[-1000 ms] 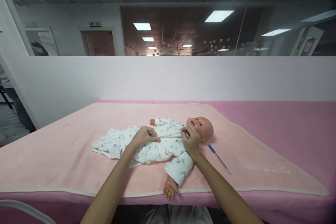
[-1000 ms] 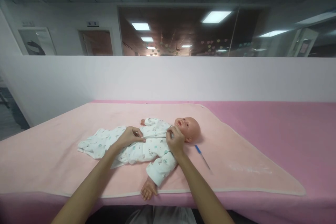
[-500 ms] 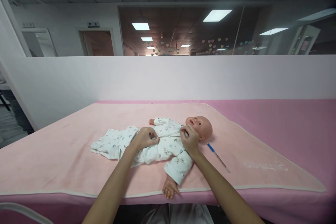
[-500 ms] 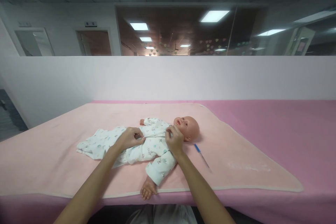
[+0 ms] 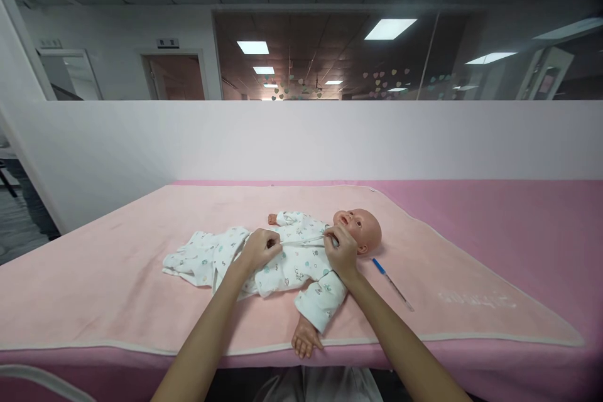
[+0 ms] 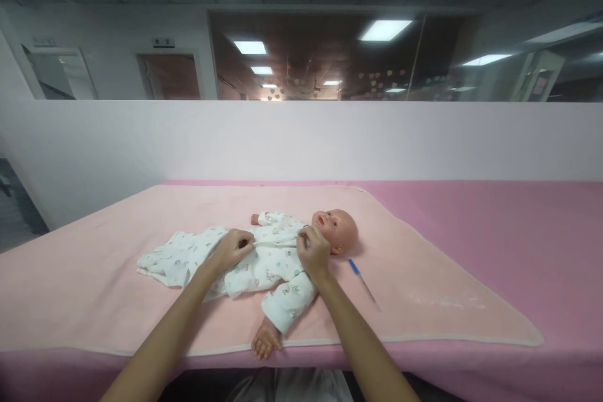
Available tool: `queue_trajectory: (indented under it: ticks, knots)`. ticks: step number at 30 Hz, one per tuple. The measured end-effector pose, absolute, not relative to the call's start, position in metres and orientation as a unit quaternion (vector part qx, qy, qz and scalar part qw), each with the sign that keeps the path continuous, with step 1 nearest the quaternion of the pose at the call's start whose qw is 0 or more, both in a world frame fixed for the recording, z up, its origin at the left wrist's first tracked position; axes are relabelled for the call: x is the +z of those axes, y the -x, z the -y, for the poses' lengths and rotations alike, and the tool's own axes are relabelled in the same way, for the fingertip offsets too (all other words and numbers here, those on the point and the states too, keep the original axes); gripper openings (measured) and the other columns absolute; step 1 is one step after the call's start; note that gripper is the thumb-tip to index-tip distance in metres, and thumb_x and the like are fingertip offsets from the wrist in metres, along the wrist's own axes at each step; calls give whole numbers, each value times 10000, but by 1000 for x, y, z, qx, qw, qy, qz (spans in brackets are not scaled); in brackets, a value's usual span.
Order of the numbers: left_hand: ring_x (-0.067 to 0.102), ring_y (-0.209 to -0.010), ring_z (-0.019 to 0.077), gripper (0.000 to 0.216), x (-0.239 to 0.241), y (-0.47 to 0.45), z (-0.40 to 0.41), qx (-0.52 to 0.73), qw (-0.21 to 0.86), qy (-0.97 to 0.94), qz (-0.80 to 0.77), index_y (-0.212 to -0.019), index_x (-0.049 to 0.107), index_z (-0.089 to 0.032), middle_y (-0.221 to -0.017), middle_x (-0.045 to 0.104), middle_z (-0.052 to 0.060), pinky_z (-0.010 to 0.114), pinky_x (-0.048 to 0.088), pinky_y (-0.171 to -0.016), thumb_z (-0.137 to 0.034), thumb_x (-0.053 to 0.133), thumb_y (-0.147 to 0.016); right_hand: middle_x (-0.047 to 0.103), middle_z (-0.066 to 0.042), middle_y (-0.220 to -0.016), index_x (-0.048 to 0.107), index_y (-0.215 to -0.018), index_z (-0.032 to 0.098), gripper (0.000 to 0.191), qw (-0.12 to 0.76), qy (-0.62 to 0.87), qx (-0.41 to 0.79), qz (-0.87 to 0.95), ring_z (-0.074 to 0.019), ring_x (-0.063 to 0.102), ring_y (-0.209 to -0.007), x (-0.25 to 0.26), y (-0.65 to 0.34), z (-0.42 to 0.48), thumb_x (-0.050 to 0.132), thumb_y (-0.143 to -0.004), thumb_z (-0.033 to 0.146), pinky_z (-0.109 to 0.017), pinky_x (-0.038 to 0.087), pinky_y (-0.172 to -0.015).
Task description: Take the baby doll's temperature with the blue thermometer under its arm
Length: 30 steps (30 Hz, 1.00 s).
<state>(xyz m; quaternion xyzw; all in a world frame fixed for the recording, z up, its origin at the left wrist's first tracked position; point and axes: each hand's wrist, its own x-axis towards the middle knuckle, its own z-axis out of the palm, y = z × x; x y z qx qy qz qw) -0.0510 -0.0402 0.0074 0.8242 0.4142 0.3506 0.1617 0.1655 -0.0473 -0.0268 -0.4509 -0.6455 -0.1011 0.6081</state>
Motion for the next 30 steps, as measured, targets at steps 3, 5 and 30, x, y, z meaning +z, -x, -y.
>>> queue_trajectory:
  ticks: [3, 5, 30]
  knots:
    - [296, -470, 64, 207, 16, 55, 34, 477, 255, -749, -383, -491, 374, -156, -479, 321, -32, 214, 236, -471, -224, 382, -686, 565, -2, -665, 546, -676, 180, 138, 613, 452, -129, 635, -117, 514, -630, -26, -166, 47, 435, -700, 101, -228, 408, -584]
    - [338, -462, 67, 218, 27, 54, 29, 594, 308, -655, -351, -554, 429, -157, -496, 347, -32, 207, 282, -463, -266, 360, -730, 573, -7, -671, 551, -694, 180, 145, 620, 448, -159, 624, -123, 520, -640, -22, -168, 51, 433, -697, 96, -233, 416, -590]
    - [511, -759, 142, 361, -9, -19, 10, 549, 363, -651, -378, -788, 594, -143, -765, 596, 22, 240, 372, -702, -440, 387, -778, 654, -41, -774, 552, -907, 254, 276, 254, 876, -16, 410, -229, 596, -695, -2, -223, 220, 341, -775, 373, -304, 389, -573]
